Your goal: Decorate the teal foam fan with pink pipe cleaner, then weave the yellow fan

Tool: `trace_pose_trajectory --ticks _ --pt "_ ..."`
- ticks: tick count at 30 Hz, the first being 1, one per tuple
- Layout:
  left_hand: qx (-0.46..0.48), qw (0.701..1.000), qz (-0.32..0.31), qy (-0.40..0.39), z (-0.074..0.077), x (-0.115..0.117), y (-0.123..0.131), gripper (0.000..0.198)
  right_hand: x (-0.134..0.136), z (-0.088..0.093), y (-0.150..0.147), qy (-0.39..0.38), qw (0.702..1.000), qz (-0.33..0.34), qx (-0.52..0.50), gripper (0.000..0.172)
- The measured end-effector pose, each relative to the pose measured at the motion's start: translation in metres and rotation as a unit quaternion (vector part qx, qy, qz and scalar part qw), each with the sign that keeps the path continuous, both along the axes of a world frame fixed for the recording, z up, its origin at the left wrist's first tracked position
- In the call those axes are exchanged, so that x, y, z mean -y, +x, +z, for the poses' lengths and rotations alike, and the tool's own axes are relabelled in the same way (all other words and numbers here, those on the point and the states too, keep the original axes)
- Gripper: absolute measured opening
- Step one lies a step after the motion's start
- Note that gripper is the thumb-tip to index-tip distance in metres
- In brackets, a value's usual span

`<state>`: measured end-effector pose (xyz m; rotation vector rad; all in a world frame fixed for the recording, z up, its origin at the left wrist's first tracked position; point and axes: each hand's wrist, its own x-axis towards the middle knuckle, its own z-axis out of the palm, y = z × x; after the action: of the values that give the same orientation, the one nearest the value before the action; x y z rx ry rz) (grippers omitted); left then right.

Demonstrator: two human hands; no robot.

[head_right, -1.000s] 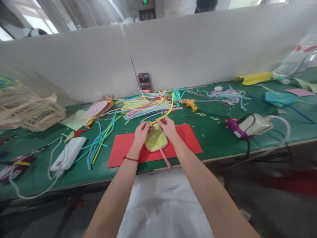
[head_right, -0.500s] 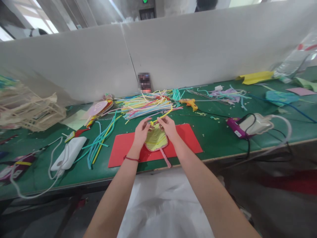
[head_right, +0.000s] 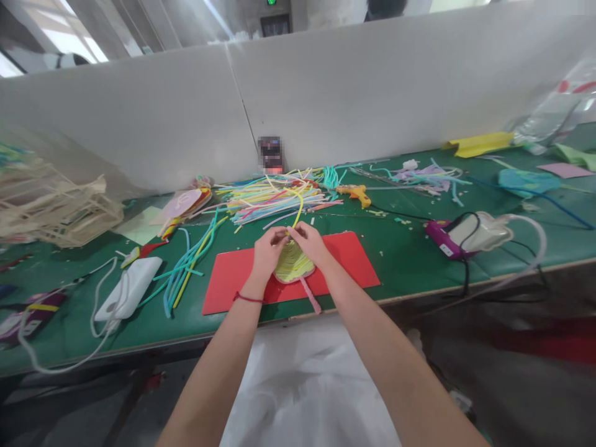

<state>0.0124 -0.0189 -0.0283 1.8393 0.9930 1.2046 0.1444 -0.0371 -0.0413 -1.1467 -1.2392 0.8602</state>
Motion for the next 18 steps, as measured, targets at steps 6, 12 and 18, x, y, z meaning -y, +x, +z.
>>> trace_pose_trajectory --ticks 6,12,18 --pt "-0.028 0.999 -0.006 0.024 -0.0022 -0.0003 0.0012 0.02 -0.0015 -0.0004 0.0026 0.002 1.0 0.0 0.011 0.046" --pt "-0.041 0.999 0.005 0.035 -0.0015 -0.0008 0.001 0.02 -0.0005 -0.0006 0.0019 -0.004 1.0 0.001 0.014 0.044" --pt "-0.046 0.998 0.027 0.036 0.0004 0.001 0.0001 0.013 0.0021 0.0013 0.0007 -0.003 1.0 0.004 0.025 0.043"
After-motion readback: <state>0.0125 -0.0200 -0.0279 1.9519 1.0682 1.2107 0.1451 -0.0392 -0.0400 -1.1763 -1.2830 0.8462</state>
